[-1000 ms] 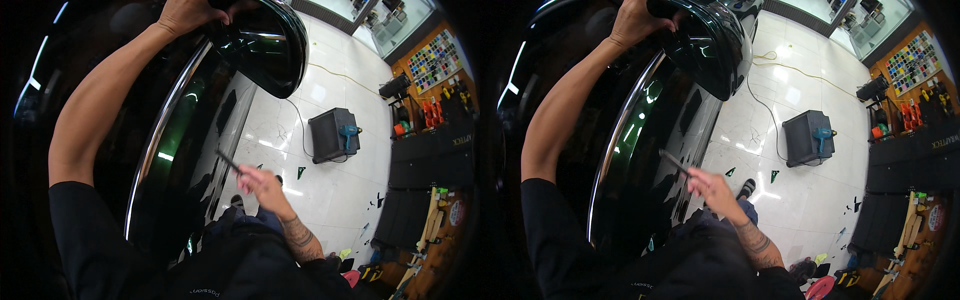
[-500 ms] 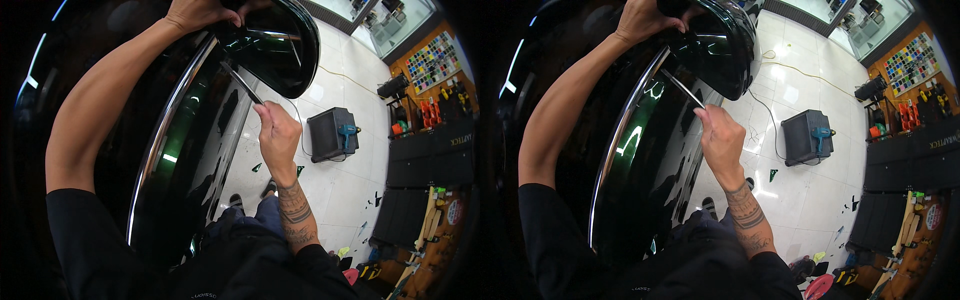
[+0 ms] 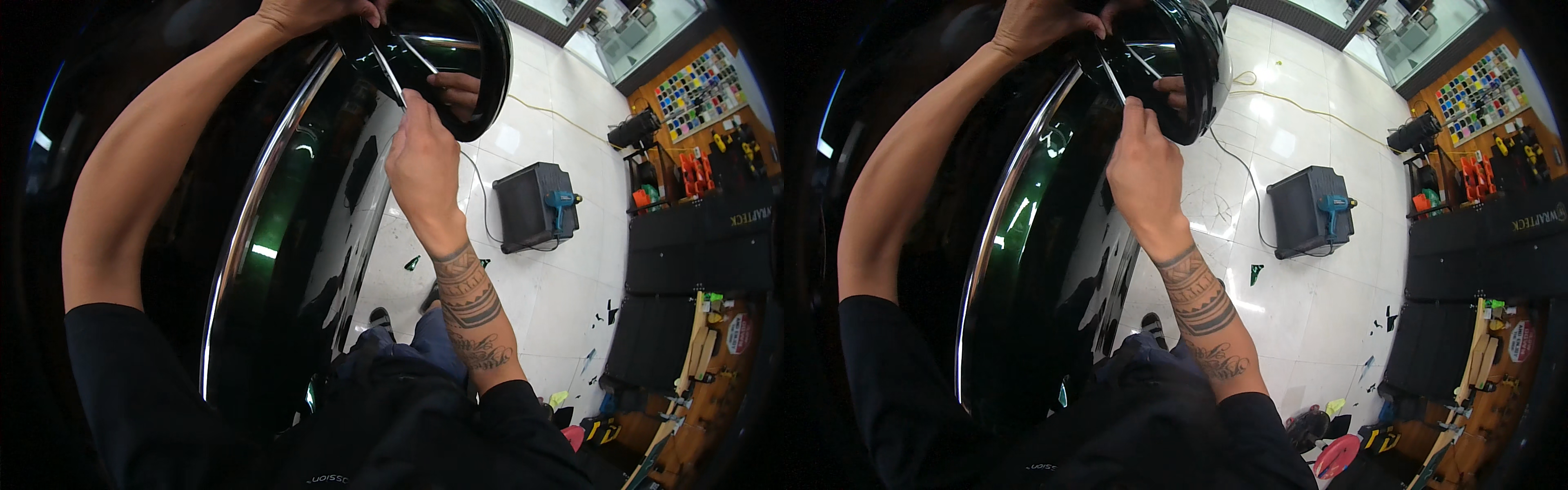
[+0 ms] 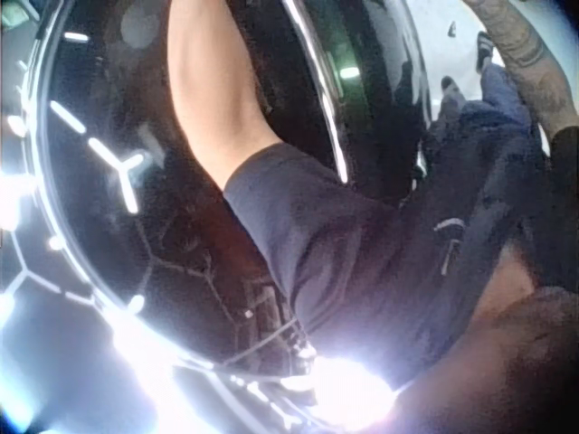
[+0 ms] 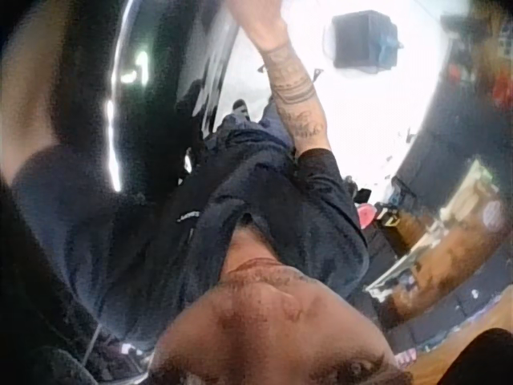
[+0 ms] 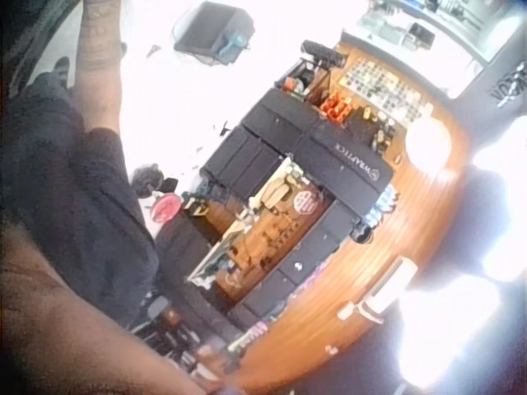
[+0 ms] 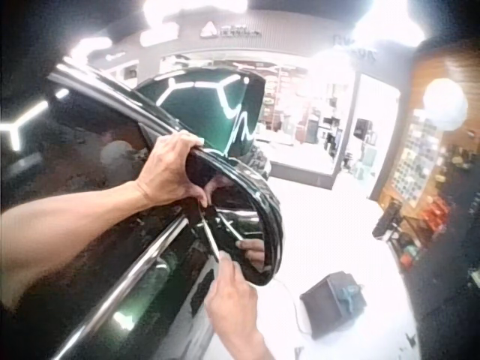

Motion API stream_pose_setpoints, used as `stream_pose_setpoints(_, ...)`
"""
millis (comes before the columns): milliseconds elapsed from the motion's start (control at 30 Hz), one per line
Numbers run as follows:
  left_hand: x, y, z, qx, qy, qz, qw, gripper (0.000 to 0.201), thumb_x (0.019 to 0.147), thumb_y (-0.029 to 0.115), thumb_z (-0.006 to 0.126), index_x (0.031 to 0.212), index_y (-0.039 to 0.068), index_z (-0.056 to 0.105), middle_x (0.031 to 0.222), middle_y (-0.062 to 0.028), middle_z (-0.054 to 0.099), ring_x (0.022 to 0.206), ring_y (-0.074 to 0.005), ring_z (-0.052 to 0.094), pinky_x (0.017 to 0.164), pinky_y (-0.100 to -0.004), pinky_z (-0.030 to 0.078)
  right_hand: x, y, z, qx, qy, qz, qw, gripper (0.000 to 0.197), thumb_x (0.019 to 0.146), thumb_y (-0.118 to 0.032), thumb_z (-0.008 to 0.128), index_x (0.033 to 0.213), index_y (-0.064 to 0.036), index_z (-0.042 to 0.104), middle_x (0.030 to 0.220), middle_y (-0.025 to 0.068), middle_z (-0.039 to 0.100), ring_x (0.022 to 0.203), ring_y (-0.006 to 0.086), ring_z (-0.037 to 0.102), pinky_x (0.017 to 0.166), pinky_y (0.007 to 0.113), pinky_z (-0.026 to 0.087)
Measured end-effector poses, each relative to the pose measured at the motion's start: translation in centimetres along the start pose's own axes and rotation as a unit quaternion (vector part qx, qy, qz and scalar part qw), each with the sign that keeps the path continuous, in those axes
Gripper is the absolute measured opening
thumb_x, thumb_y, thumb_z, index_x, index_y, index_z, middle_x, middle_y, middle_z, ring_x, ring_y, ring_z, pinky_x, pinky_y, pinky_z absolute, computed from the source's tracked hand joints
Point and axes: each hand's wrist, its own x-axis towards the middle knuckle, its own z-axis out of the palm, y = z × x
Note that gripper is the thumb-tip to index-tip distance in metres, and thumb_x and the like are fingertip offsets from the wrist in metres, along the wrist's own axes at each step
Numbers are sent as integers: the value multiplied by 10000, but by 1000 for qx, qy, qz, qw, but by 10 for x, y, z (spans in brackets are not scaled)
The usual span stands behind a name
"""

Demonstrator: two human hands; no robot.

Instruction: The person applies a dark vinyl wrap to a car's side mirror, using a squeegee to smooth the surface and a heat gun to conform the material. They trim excess wrap with a knife and continue smoothing the edges to ensure a clean finish.

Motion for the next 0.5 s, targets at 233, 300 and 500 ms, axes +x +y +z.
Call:
stream_pose_setpoints(233,0,-1,1,-13,0,-5,1000,959,391,463,914,1149,47,498,1028,-140,562,981,-343,563,886,-426,417,7,-5,8,11,11,44,999,252,879,39,517,1128,72,543,946,274,637,799,425,654,686,440,535)
stream_pose_setpoints(300,-2,-1,2,-6,2,-1,1000,964,397,472,912,1154,45,495,1038,-144,560,990,-346,559,888,-426,417,9,-4,9,14,13,48,999,247,874,43,519,1117,72,545,941,276,638,795,429,654,687,443,536)
stream_pose_setpoints(500,0,-1,3,7,-1,7,1000,999,409,489,910,1186,44,469,1070,-152,549,1021,-351,545,900,-439,409,14,-3,10,1,-12,57,998,266,850,52,537,1114,84,545,938,275,643,798,429,658,692,444,540)
